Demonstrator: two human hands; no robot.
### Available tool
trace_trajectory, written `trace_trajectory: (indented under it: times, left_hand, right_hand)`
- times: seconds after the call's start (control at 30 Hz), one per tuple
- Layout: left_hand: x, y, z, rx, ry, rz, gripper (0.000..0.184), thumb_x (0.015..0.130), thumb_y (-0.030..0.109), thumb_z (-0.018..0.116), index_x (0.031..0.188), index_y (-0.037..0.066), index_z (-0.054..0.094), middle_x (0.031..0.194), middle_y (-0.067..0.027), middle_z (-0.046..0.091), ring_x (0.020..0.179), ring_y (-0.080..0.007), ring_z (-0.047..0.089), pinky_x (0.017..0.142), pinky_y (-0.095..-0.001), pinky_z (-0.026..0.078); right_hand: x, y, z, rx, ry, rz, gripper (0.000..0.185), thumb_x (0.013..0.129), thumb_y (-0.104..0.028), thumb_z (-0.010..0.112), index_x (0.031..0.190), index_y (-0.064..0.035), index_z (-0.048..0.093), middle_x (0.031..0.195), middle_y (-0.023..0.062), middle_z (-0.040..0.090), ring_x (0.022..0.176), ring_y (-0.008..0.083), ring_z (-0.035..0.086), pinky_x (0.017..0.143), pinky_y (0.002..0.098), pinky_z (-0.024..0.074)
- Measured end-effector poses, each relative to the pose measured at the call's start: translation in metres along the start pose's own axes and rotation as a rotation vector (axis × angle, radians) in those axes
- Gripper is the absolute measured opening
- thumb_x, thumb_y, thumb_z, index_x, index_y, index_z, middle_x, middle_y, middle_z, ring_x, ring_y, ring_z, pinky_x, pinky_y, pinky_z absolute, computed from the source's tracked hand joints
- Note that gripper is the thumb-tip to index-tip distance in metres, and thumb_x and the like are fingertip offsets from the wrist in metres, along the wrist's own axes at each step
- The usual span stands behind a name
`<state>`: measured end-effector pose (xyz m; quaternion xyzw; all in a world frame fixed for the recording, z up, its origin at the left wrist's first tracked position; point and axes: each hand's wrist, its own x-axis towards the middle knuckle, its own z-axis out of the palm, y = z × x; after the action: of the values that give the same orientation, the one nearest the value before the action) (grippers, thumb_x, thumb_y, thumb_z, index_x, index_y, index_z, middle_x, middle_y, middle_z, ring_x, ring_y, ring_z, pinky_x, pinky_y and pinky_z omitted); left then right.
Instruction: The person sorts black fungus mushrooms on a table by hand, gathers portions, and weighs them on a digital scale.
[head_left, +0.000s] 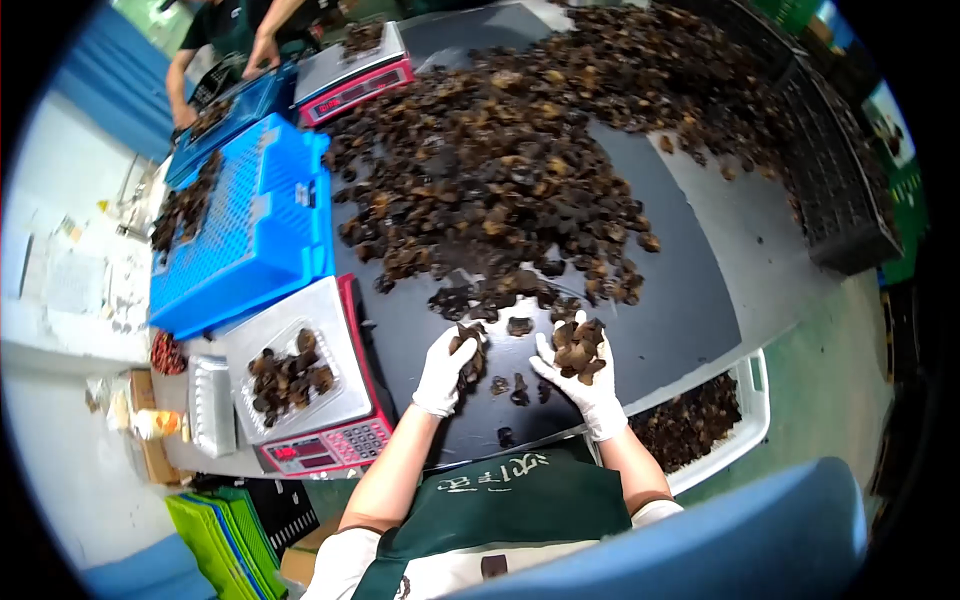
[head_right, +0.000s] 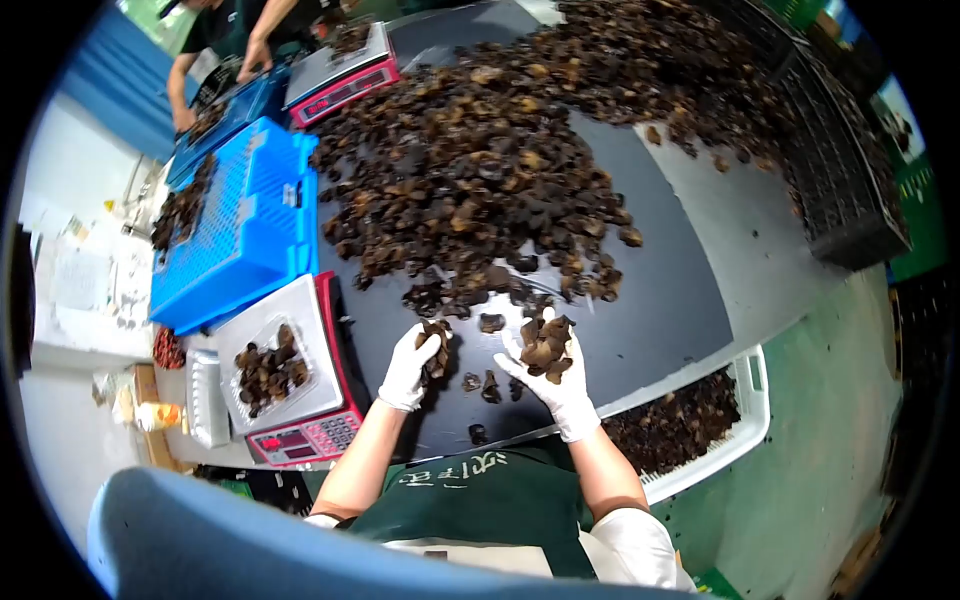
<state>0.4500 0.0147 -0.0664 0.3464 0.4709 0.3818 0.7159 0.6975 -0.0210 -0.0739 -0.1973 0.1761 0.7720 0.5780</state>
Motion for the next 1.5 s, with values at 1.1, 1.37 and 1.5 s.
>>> trace_trajectory:
  times: [1.1, 1.37, 1.5]
  left_hand:
    - [-0.217, 0.115, -0.290, 0.977, 0.473, 0.660, 0.093, 0.067, 0.041, 0.087, 0.143, 0.008, 0.046, 0.149, -0.0196, 0.034, 0.139, -0.0368, 0.036, 0.113, -0.0482, 0.034]
    - [-0.219, 0.124, -0.296, 1.278, 0.377, 0.755, 0.101, 0.064, 0.063, 0.081, 0.143, 0.009, 0.048, 0.150, -0.0245, 0.035, 0.139, -0.0445, 0.033, 0.114, -0.0527, 0.027]
    - [-0.200, 0.124, -0.291, 1.397, 0.325, 0.725, 0.101, 0.066, 0.067, 0.077, 0.145, 0.011, 0.047, 0.151, -0.0233, 0.036, 0.139, -0.0477, 0.030, 0.114, -0.0576, 0.024]
  right_hand:
    - [0.124, 0.273, 0.200, -1.946, -0.946, -0.219, 0.057, 0.079, -0.016, 0.064, 0.134, -0.0010, 0.056, 0.129, 0.0136, 0.061, 0.124, 0.0245, 0.054, 0.111, 0.0385, 0.0368]
    - [0.132, 0.281, 0.179, -2.061, -0.918, -0.496, 0.053, 0.081, -0.013, 0.071, 0.131, -0.0022, 0.056, 0.134, 0.0180, 0.056, 0.125, 0.0288, 0.054, 0.107, 0.0380, 0.0407]
    - [0.123, 0.311, 0.165, -2.373, -1.132, -0.646, 0.066, 0.080, -0.029, 0.073, 0.134, 0.0027, 0.051, 0.135, 0.0268, 0.050, 0.128, 0.0413, 0.046, 0.110, 0.0472, 0.0344]
